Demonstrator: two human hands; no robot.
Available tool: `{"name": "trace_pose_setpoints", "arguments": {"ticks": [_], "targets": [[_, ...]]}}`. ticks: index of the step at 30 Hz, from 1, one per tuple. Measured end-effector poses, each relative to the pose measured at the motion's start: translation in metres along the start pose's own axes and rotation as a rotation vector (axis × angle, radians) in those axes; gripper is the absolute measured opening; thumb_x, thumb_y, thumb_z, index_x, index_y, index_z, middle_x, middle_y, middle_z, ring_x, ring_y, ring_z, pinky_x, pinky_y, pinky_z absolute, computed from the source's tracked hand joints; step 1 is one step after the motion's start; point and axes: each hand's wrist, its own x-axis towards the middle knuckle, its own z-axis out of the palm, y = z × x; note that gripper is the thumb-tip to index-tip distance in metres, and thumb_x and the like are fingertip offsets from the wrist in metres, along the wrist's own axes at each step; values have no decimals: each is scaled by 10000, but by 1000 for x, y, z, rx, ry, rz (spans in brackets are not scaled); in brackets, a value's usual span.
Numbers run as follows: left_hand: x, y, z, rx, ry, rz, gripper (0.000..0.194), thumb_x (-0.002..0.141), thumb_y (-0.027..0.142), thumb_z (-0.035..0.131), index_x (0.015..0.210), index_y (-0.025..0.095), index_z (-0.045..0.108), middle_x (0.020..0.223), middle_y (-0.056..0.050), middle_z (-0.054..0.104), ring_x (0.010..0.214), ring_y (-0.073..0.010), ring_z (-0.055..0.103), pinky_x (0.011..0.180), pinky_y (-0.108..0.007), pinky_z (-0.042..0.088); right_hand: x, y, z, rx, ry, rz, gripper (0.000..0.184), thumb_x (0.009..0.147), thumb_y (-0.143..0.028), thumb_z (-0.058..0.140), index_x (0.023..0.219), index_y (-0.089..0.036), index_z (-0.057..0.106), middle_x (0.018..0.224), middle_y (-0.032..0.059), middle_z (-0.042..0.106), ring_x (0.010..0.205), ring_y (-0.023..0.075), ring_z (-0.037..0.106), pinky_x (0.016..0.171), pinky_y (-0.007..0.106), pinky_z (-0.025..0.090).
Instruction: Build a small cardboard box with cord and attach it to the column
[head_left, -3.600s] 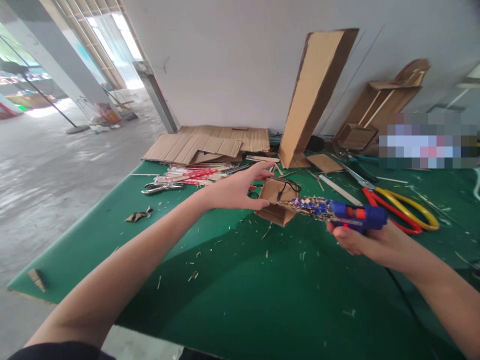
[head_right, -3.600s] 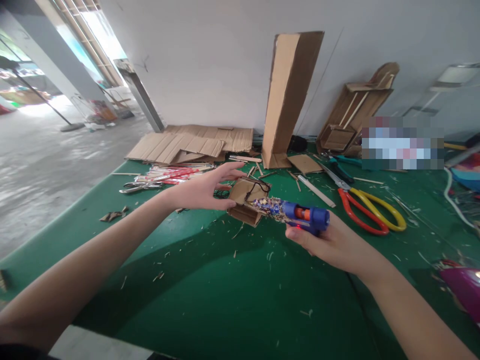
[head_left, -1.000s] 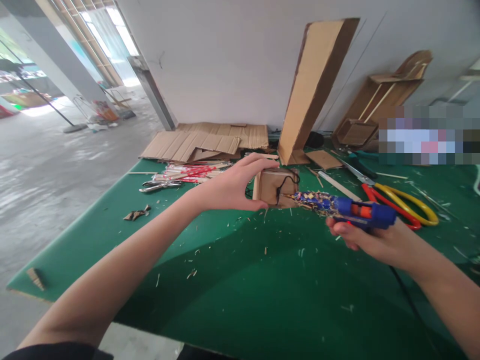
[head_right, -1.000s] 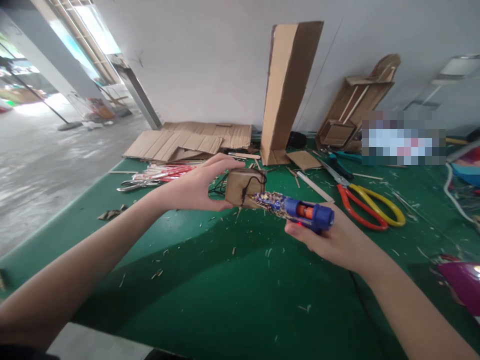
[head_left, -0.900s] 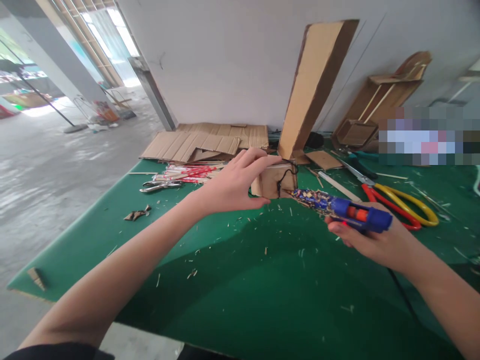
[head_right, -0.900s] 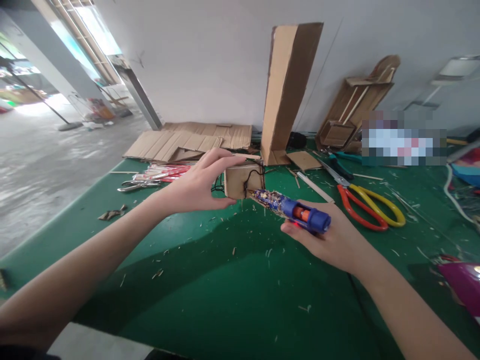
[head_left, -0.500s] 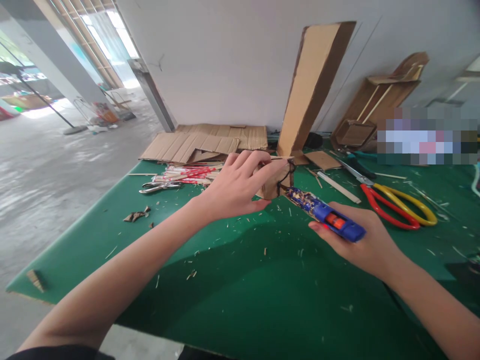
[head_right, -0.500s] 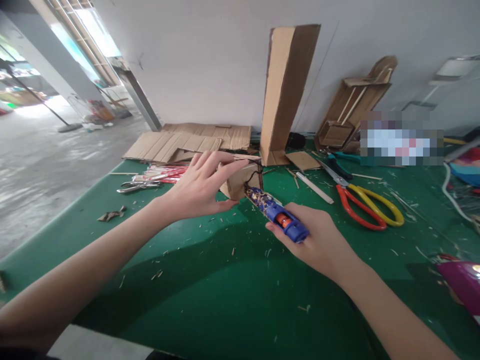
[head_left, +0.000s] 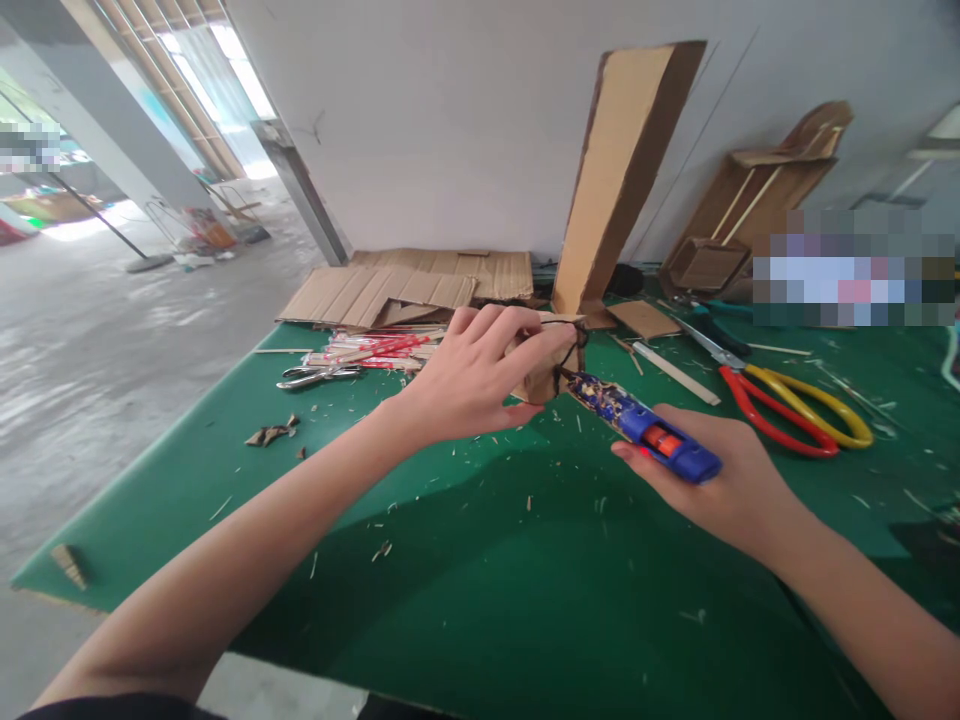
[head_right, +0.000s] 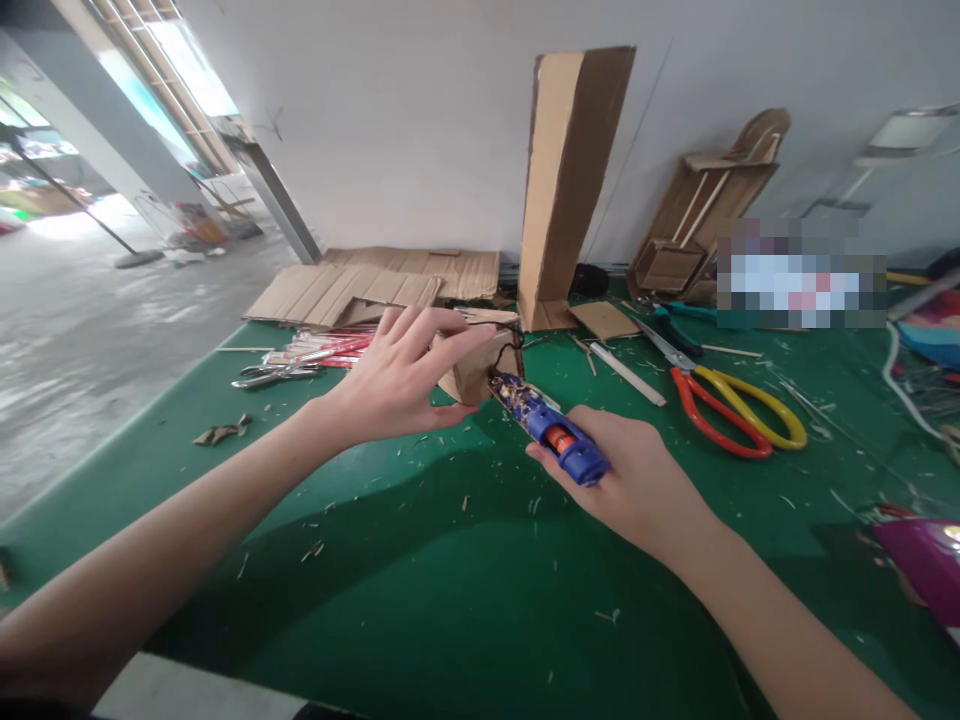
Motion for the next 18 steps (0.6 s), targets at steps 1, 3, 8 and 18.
{"name": "trace_pose_setpoints", "arguments": {"ticks": [1,3,8,18], "targets": [[0,0,0,-2,1,0,657,819,387,620,1390,241,328,1236,-134,506,1094,-300,458,862,-423,338,0,0,0,-4,2,4,303,832,-469,581,674,-217,525,541,-16,561,451,120,513,439,234,378],[0,0,1,-11,-1,0,663,815,381,624,1391,245,326,1239,-134,505,1097,-306,457,866,-429,339,0,0,0,-5,4,8,319,833,-486,574,672,-215,524,542,-12,568,450,122,516,435,236,379],[-1,0,2,-19,-9,-5,662,822,391,622,1389,205,335,1252,-149,491,1107,-316,457,872,-442,347,0,0,1,20,-8,9,280,832,-455,588,693,-217,542,553,-9,593,452,124,534,432,233,396],[-1,-3,2,-65,-12,-73,699,797,392,659,1395,216,341,1275,-148,482,1122,-323,466,907,-460,374,0,0,1,-10,40,-92,183,833,-382,598,775,-211,572,603,-2,632,501,135,588,455,240,418]]}}
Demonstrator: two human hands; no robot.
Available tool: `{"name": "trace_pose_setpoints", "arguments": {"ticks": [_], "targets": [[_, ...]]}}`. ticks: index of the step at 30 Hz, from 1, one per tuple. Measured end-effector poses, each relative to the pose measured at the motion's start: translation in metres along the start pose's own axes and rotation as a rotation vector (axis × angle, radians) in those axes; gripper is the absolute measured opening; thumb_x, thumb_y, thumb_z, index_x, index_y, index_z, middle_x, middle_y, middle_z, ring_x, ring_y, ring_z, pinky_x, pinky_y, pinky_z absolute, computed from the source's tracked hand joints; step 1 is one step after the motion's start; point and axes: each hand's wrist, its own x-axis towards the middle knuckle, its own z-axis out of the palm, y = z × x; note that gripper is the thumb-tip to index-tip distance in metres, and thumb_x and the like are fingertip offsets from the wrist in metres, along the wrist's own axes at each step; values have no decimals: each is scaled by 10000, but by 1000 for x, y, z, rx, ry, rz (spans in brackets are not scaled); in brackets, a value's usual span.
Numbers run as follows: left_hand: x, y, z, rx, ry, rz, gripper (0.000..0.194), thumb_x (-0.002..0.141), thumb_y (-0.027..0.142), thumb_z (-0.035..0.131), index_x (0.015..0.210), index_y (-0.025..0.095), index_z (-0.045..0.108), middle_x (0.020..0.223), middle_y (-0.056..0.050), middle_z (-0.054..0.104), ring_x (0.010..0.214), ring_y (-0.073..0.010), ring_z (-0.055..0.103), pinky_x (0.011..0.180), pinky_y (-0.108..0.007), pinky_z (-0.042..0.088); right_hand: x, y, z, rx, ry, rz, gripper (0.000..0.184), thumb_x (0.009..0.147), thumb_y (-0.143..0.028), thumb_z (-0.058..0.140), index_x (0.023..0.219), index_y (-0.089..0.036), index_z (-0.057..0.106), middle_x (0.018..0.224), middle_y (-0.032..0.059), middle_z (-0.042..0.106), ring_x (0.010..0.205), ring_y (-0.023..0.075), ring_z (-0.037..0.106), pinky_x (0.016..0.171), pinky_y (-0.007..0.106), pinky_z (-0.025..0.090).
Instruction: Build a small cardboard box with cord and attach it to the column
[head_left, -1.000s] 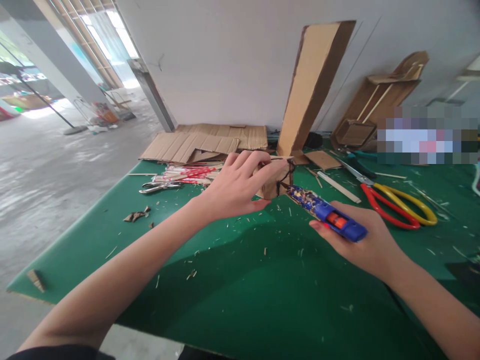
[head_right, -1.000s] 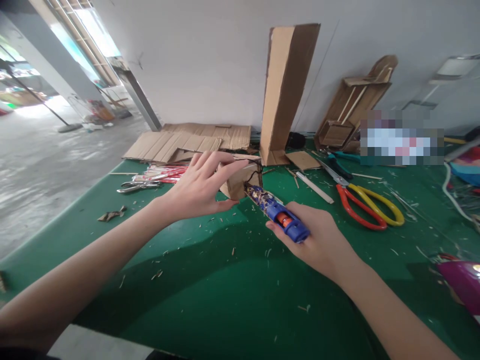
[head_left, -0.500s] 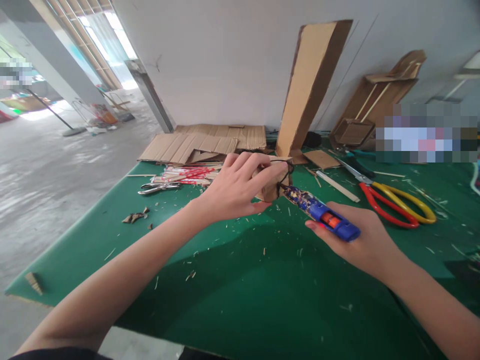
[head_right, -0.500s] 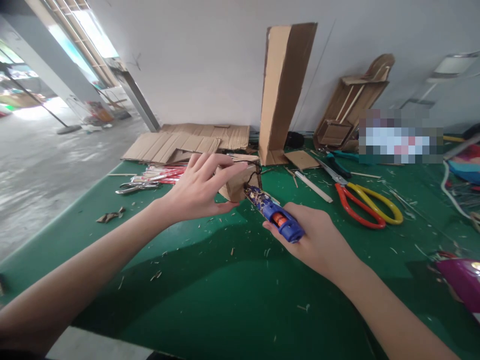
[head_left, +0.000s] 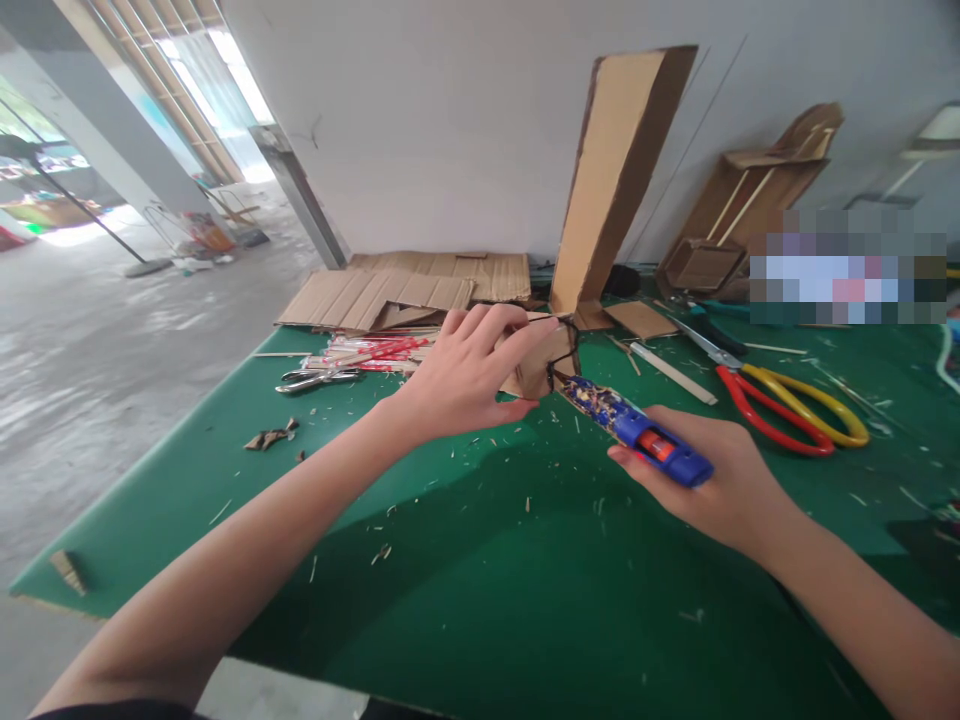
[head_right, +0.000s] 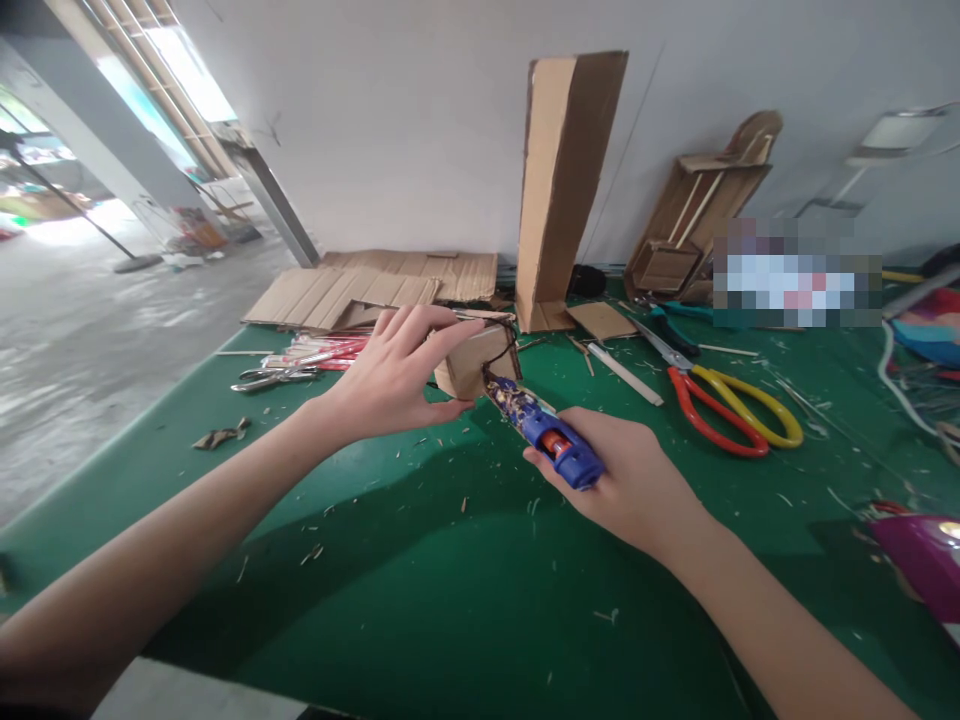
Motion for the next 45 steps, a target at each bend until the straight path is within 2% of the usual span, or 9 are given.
{"name": "trace_pose_setpoints", "arguments": {"ticks": [4,10,19,28,33,39,45], "targets": [[1,-1,0,-93,19,-46,680,795,377,653,1384,212,358,1277,-127,476,1157,-298,465,974,-457,386,-1,1,-1,-22,28,-47,175,837,-363,602,775,-204,565,608,-6,629,509,128,589,457,230,417],[3,-4,0,-297,-19,-75,762,753,382,709,1396,218,337,1318,-117,466,1208,-271,471,1013,-415,417,0,1,-2,13,26,-31,161,847,-352,602,788,-206,571,619,-14,623,469,101,531,444,215,412],[1,-3,2,-214,36,24,717,757,373,700,1376,214,375,1299,-121,487,1189,-289,474,994,-453,420,-1,2,-2,51,-35,18,206,851,-381,589,736,-215,547,590,-17,600,471,111,536,447,229,408],[1,-5,3,-266,47,8,711,755,368,697,1372,212,378,1301,-122,490,1201,-290,473,1006,-459,416,-1,1,-2,57,-39,11,234,840,-385,608,703,-212,529,588,-13,601,483,109,551,439,223,405],[0,-11,1,-416,-1,-94,732,764,388,676,1396,210,352,1355,-116,479,1216,-275,494,1024,-428,433,-3,3,-4,149,-17,77,186,849,-388,604,776,-217,595,617,-13,620,496,106,542,461,233,417],[-1,-19,2,-559,7,-103,761,757,420,691,1407,235,343,1395,-106,480,1220,-269,511,1014,-406,453,-10,10,-3,314,-92,203,211,850,-421,605,799,-216,611,610,-17,611,491,98,518,463,239,404],[-2,-22,1,-622,4,-99,766,736,408,713,1400,233,372,1396,-106,486,1223,-276,513,1023,-411,454,-8,9,-2,387,-153,242,236,841,-443,608,813,-209,595,642,-11,599,522,100,512,486,242,412]]}}
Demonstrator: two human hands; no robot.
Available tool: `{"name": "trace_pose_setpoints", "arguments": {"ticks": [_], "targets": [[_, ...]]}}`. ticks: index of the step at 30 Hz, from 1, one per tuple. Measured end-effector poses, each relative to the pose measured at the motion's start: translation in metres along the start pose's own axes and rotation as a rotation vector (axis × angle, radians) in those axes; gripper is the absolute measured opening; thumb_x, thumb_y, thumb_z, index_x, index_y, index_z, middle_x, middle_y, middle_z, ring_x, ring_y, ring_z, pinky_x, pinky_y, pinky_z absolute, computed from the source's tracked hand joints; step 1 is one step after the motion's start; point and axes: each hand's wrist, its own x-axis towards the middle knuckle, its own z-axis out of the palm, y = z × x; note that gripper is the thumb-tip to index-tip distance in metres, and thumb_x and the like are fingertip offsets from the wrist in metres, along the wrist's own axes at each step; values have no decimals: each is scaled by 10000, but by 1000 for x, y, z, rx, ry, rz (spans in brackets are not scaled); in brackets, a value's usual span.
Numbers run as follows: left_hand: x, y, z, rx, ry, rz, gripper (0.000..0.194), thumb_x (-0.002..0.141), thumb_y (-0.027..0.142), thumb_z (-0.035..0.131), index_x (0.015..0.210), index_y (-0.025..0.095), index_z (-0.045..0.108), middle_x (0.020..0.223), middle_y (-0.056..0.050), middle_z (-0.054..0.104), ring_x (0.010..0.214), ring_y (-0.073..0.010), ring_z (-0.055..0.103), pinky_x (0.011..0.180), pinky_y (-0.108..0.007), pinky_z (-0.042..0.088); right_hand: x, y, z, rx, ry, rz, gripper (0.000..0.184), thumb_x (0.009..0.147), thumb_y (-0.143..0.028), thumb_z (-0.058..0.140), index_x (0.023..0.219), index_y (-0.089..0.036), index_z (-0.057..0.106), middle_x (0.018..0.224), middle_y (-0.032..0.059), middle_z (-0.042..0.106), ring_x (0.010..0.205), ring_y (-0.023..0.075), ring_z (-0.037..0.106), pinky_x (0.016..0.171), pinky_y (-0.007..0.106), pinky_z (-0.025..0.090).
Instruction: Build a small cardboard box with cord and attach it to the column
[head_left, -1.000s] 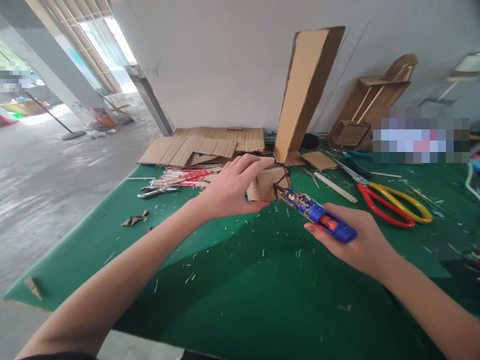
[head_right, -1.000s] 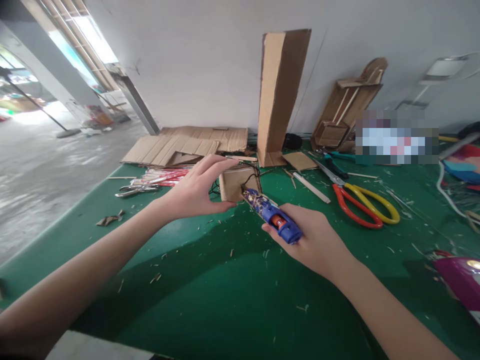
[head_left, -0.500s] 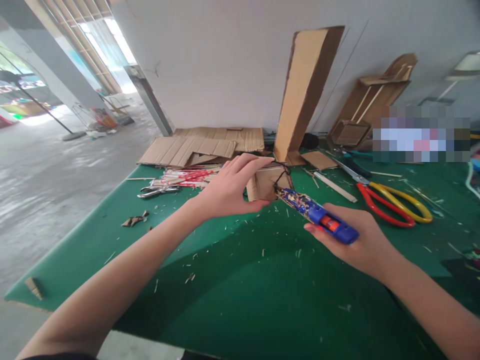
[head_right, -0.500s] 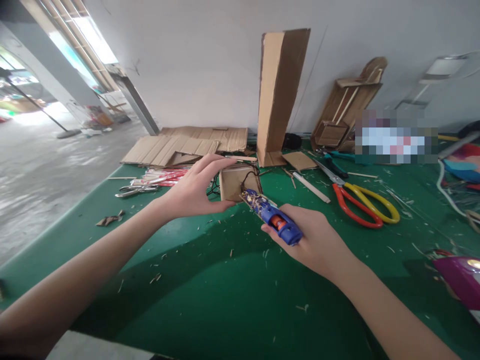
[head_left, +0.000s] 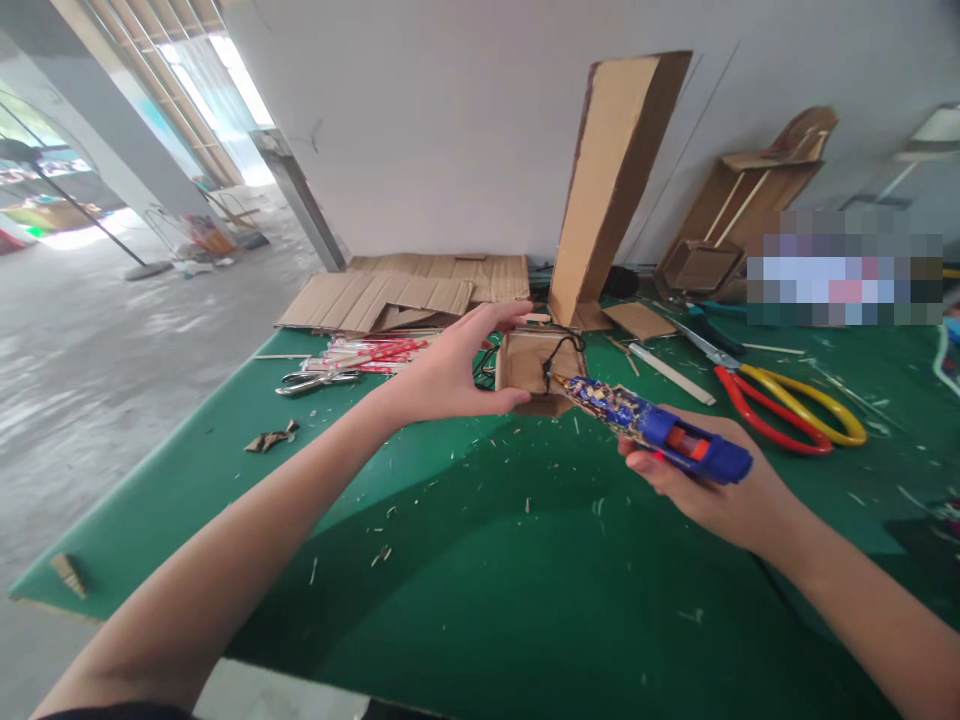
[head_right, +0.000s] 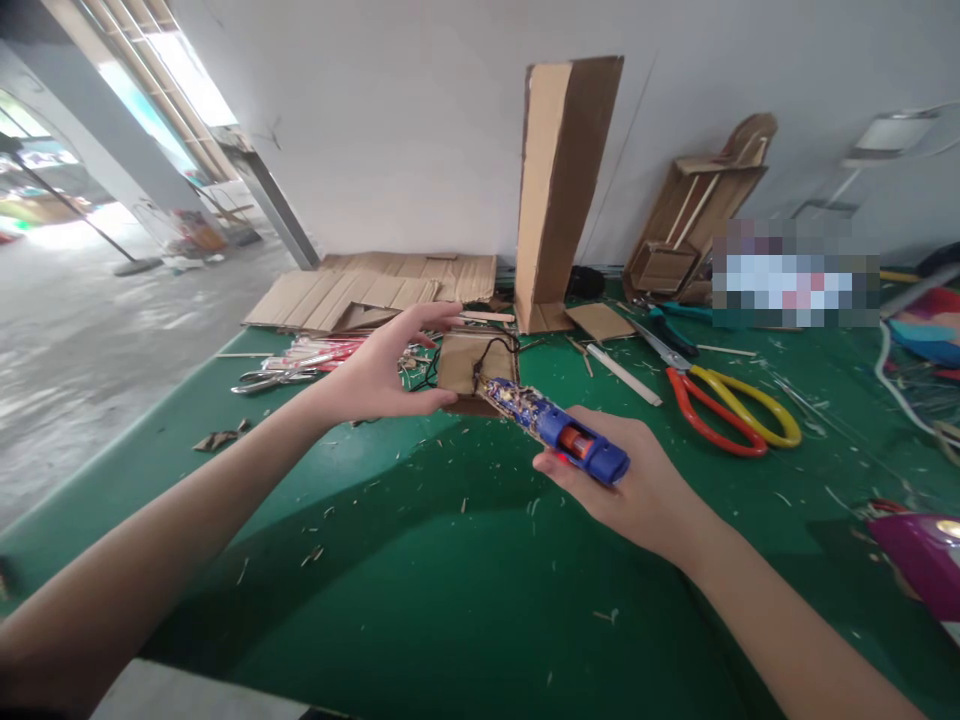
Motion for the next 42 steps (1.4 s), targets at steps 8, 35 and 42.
{"name": "trace_pose_setpoints", "arguments": {"ticks": [8,35,42], "targets": [[0,-2,0,-143,-22,-37,796,731,383,725,1420,256,346,1392,-89,481,1251,-257,497,1019,-369,474,-1,-3,-3,32,-70,-15,234,824,-419,614,769,-198,563,615,-22,545,494,93,474,447,231,374],[-1,0,-5,-200,-111,-51,793,718,408,741,1405,272,368,1361,-93,539,1273,-264,505,1039,-403,466,-4,8,-4,292,-144,87,253,808,-460,646,830,-214,593,628,-17,535,480,89,453,416,212,416],[-1,-3,-5,-237,-110,-64,796,715,391,743,1407,278,367,1359,-98,540,1272,-269,507,1033,-411,474,-5,2,-6,281,-181,82,228,794,-433,668,794,-217,592,651,-11,565,512,98,482,428,212,421]]}}
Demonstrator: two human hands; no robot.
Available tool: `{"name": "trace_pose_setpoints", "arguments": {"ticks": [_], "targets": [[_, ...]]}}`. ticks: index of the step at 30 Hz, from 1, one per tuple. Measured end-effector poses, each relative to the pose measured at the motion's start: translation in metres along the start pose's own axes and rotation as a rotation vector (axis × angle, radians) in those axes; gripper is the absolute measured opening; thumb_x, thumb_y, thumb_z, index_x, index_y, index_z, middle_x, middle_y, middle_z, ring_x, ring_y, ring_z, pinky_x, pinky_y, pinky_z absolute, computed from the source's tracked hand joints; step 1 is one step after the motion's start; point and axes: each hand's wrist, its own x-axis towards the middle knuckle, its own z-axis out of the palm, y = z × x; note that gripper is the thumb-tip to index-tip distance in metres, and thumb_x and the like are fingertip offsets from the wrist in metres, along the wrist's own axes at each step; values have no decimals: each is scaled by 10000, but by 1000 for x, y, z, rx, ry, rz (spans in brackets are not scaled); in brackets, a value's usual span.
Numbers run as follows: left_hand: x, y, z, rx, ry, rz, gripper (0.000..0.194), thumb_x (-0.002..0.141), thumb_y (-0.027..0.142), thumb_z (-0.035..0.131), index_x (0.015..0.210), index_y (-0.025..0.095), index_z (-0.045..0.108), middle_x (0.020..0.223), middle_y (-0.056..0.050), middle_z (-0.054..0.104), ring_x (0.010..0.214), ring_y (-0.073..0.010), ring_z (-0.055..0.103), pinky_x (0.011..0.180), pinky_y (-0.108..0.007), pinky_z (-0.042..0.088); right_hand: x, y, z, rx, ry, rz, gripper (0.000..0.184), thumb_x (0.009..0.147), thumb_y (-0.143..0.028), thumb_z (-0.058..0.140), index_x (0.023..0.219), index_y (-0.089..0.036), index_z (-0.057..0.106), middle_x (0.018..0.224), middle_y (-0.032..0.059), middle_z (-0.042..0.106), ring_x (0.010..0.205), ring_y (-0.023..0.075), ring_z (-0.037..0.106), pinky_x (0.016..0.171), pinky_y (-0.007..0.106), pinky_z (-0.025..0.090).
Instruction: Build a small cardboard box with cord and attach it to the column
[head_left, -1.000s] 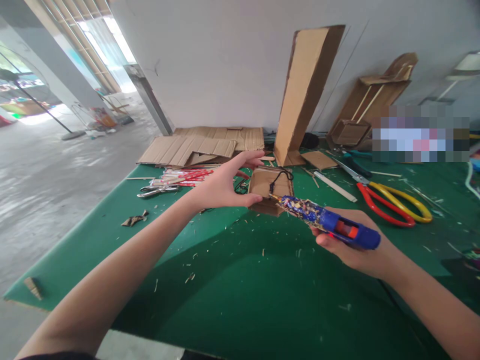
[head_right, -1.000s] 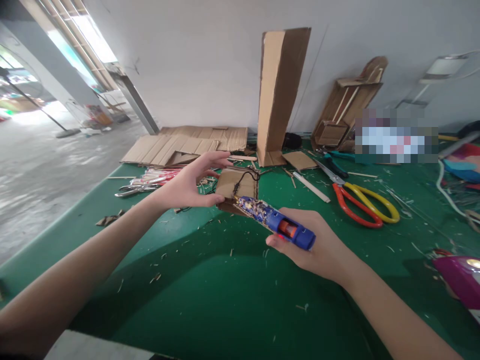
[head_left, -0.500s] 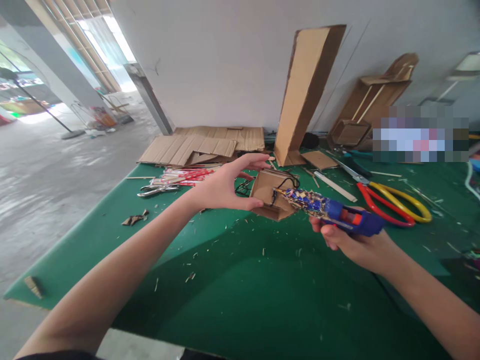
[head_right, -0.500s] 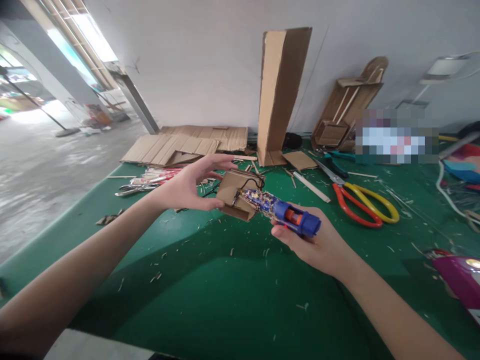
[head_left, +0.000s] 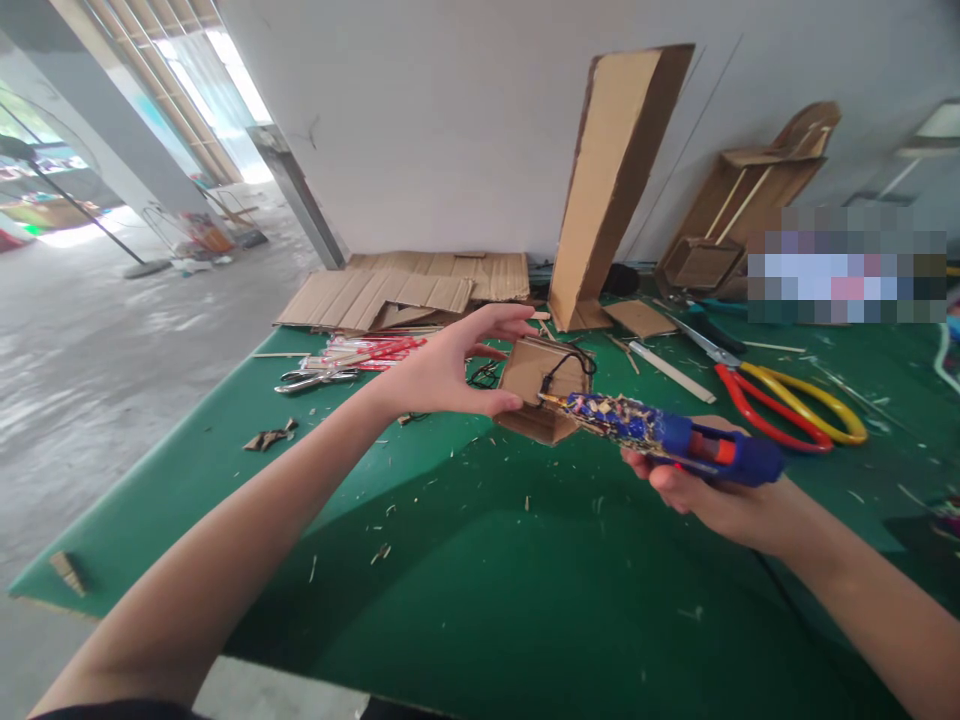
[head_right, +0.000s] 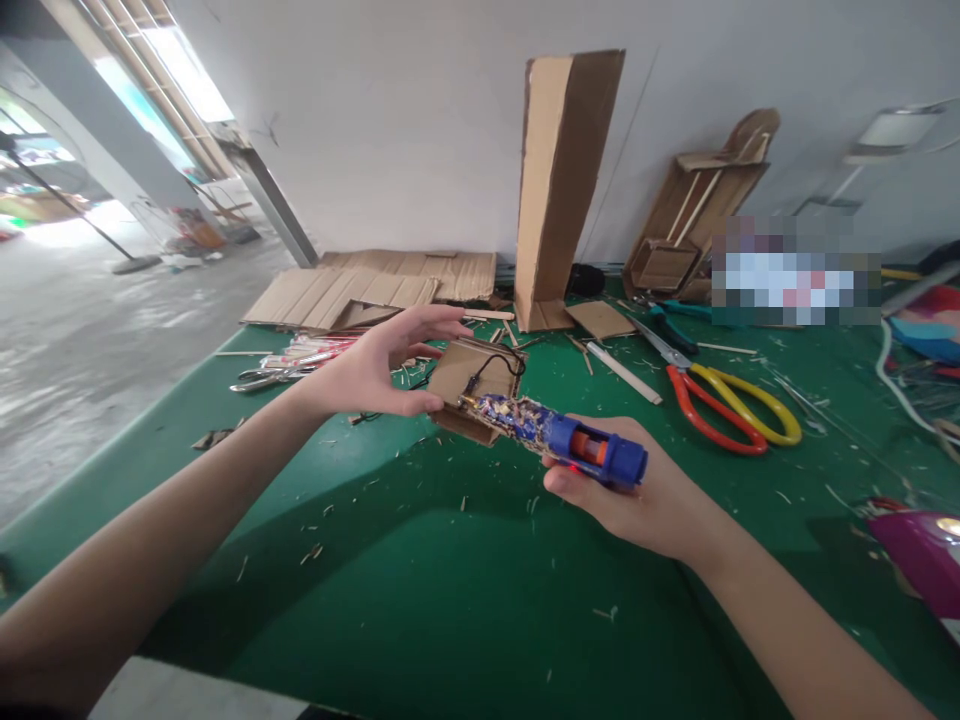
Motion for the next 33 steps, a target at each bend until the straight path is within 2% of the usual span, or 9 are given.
{"name": "trace_pose_setpoints", "arguments": {"ticks": [5,13,21,29,33], "targets": [[0,-1,0,-67,3,-12,774,717,360,748,1393,268,381,1356,-107,540,1280,-259,501,1018,-392,489,-1,-2,0,24,5,-27,243,774,-443,688,799,-214,612,657,-8,584,491,90,485,418,205,417],[1,1,-1,-105,-14,3,756,715,346,754,1378,256,401,1358,-114,539,1279,-260,503,1014,-393,492,-2,13,0,38,138,6,341,805,-529,623,886,-198,639,613,1,567,447,94,481,392,215,414],[1,-1,0,-67,-8,4,760,717,393,745,1378,257,397,1368,-114,525,1294,-269,486,1015,-397,494,0,2,-2,-20,70,12,293,802,-504,635,813,-213,600,599,-25,506,470,92,453,402,214,404],[2,-1,1,-74,16,4,749,711,391,749,1367,260,413,1356,-118,530,1292,-277,488,1005,-402,502,0,-4,1,-12,19,-34,180,802,-373,674,787,-214,593,618,-36,543,492,77,478,417,190,400],[1,0,2,-99,28,-26,742,706,388,749,1356,248,421,1353,-124,534,1277,-277,499,998,-406,504,-1,-6,1,-20,7,-40,204,774,-379,699,756,-206,592,623,-23,552,490,83,482,409,198,399]]}}
